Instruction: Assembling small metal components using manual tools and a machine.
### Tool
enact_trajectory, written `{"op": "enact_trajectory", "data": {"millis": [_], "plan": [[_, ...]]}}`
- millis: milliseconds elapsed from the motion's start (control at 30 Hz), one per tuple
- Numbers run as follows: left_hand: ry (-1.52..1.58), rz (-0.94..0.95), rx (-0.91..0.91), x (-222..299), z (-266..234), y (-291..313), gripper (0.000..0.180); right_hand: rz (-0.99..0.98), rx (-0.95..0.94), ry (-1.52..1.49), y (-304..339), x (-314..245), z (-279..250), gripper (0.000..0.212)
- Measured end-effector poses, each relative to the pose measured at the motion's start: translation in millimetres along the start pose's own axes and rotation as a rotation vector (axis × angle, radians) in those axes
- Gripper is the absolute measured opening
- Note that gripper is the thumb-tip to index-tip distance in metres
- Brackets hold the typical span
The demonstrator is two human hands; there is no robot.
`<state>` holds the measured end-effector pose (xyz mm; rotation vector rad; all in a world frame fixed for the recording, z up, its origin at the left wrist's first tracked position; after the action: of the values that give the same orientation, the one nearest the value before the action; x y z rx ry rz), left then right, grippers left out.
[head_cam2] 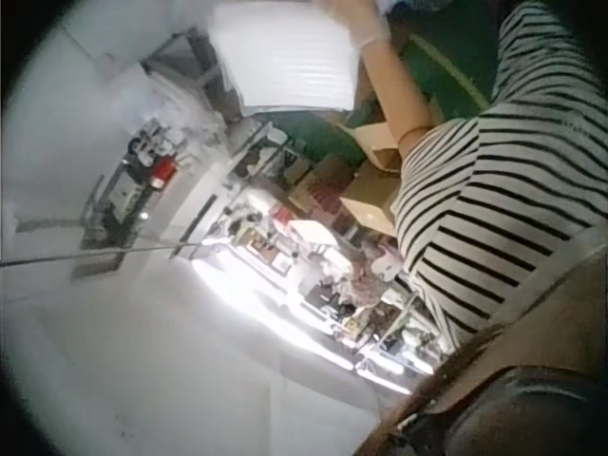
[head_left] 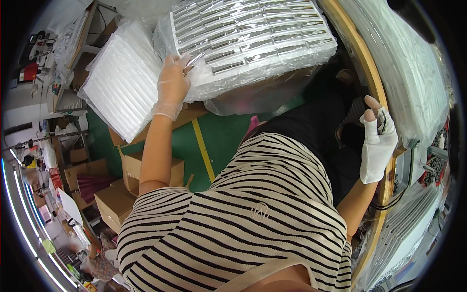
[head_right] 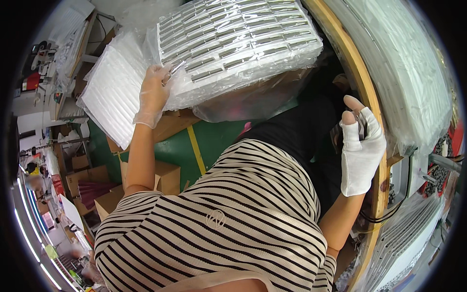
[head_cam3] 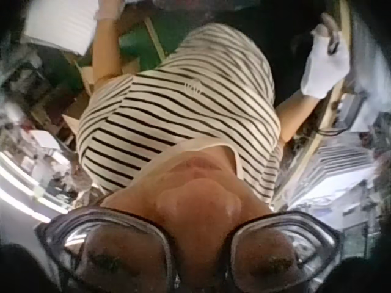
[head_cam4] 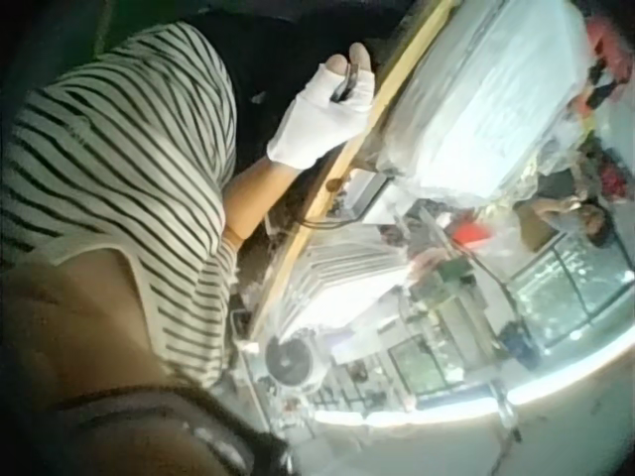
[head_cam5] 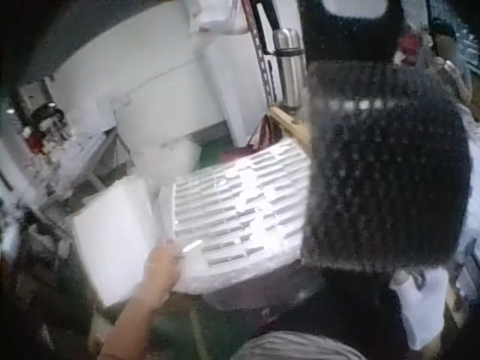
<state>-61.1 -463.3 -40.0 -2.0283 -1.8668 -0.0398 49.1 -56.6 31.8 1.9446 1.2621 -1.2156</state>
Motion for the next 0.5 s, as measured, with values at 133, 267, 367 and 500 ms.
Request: {"op": "enact_trajectory", "data": {"millis": [133,267,367,500], "plan": [[-0.014,-0.028,-0.095,0.1,0.1,4.5,0.035,-0.002,-0.009,-0.015,-6.1,-1.3,2.6,0.028],[-0.027,0.12,0.043,15.5,-0.1,-0.1,0.036,-0.046,-0.082,-0.022,-9.2,-5.6,21.6,0.026],[0.014,0.382,0.058,15.9,12.3,-10.1,0.039,-0.078,-0.064,-0.008,-15.7,-10.6,27.3,0.023],[-0.001,0.426,0.057,19.5,22.0,-15.7,0.038,-0.06,0.021,0.005,-29.1,-9.6,15.2,0.021]]}}
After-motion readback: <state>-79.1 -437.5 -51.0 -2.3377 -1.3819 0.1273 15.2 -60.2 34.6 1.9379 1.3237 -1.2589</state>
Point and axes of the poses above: each hand's wrist, its own y-axis away from the middle knuckle, its own z-axis out of the palm, x = y × z, the point moved 2 cm from there along -y, towards the middle knuckle, and after that the axes turned 3 degrees about y, right-handed, at the moved point
